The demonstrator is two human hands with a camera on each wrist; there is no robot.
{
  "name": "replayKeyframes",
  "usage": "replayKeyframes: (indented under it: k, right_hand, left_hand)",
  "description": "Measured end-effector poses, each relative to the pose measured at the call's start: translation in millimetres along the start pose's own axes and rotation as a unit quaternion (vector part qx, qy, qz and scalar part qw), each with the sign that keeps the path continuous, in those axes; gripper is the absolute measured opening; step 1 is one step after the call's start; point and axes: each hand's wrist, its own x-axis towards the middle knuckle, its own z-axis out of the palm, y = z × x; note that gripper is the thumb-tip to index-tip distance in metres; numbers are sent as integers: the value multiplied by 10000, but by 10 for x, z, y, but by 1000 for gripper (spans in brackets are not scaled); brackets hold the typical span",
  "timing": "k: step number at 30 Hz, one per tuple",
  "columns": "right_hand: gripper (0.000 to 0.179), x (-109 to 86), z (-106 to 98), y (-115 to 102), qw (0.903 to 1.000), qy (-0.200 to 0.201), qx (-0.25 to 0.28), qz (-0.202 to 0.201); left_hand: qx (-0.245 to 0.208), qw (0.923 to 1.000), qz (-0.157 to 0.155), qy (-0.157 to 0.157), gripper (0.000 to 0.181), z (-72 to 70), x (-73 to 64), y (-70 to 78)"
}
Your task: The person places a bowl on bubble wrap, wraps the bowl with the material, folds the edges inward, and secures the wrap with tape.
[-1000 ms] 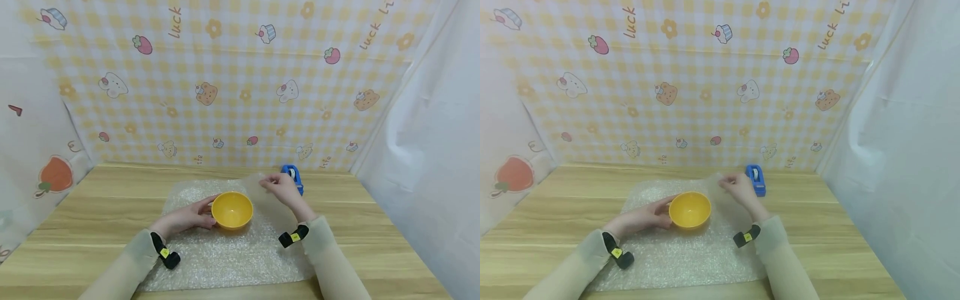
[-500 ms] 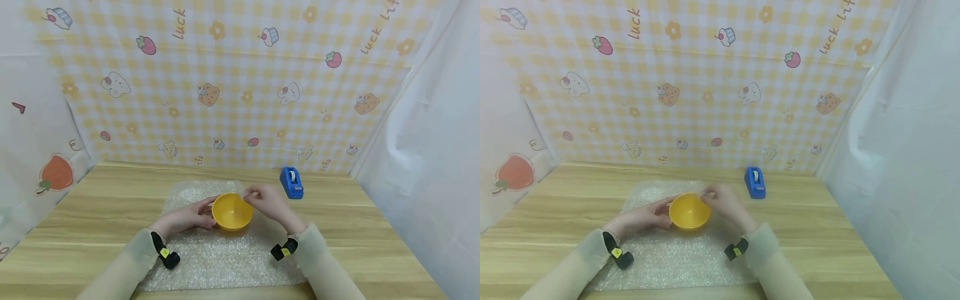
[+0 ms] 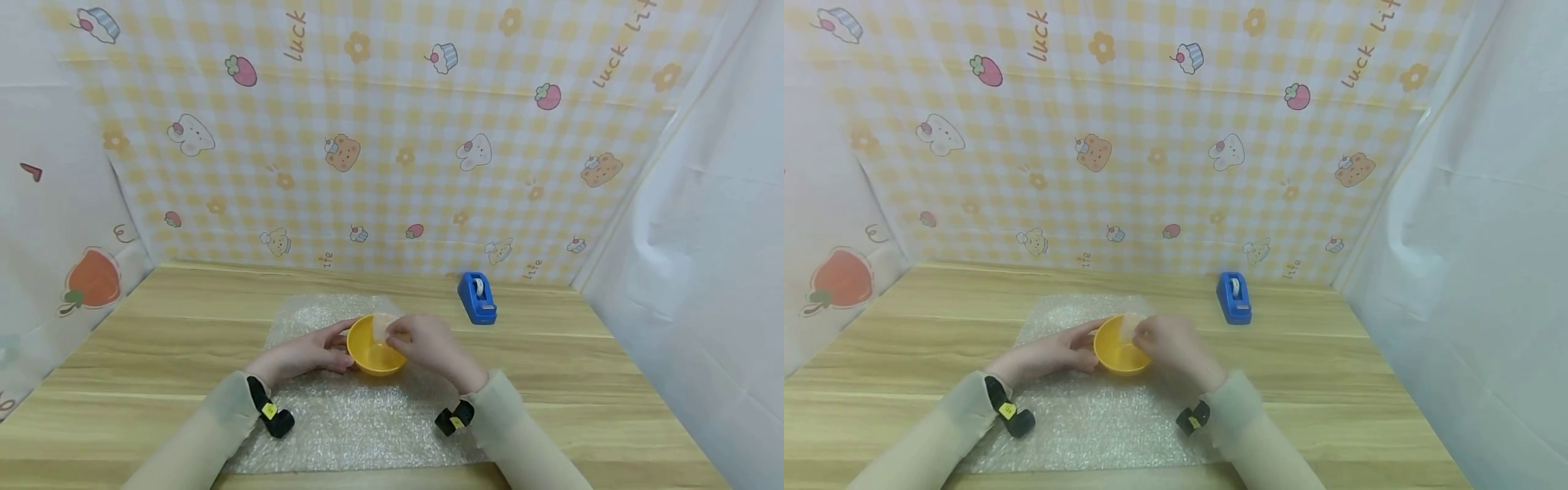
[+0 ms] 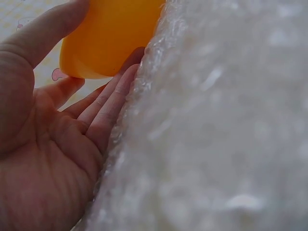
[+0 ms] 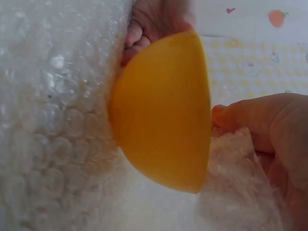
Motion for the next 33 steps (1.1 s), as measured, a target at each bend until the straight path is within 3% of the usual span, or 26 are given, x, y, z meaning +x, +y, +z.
replayKeyframes:
  k: [8,18,33]
  right_hand:
    - [17,10,88,-73,9988,-283,-399,92]
    - [15,13,235,-83,9928,-89,-1105,-454]
    - [21,26,282,-78,9938,-508,-975,-166]
  left_hand:
    - [48,10000,-4,8,84,5,-2,1]
    - [68,10000,52,-4,84,16,3,1]
    - [120,9999,84,0,84,9,17,-8]
